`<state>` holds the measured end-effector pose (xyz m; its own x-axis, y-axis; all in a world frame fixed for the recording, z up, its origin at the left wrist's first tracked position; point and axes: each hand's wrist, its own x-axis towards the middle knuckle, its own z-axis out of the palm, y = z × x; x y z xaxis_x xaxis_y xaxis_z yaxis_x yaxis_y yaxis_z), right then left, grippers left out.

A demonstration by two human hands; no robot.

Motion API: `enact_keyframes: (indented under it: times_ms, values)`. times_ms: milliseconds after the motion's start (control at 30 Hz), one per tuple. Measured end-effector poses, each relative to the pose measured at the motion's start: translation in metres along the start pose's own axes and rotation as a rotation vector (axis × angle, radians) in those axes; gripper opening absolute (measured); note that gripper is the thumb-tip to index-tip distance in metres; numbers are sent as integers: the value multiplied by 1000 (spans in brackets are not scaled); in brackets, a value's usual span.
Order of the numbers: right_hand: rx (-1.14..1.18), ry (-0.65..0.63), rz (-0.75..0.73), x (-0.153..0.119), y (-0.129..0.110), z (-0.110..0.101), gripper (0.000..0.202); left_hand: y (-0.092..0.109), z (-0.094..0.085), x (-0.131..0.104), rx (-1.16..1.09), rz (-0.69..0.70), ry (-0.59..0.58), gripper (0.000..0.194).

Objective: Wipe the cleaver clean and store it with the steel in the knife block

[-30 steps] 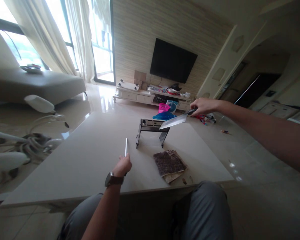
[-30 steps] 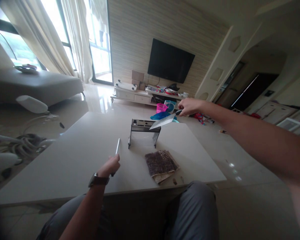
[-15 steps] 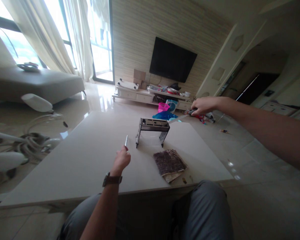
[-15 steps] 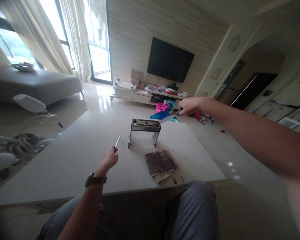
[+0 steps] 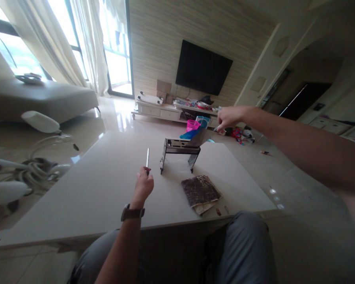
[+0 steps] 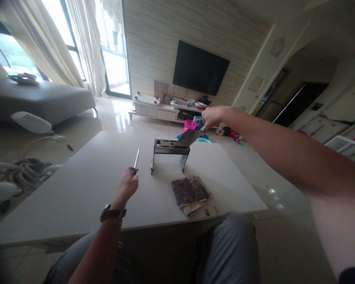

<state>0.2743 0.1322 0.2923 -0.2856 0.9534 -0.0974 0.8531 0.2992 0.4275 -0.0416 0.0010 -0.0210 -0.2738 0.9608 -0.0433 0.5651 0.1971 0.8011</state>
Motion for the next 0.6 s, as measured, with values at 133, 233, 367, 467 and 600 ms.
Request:
enact_keyframes:
  times_ms: [133,233,367,467,600]
  values:
    - [-13,3,32,13,-25,-19,41,0,1,2,-134,49,86,29]
    - [-90,6,4,23,-48,-16,38,-3,3,6,-268,115,178,30]
    - [-142,-108,-61,33,-75,14,38,-6,5,8,-390,206,267,31]
    - [-101,-146,-85,37,-90,41,37,-4,3,6,-431,256,308,28]
    - [-75,-119,-105,40,-100,66,28,-1,2,4,-518,320,329,25]
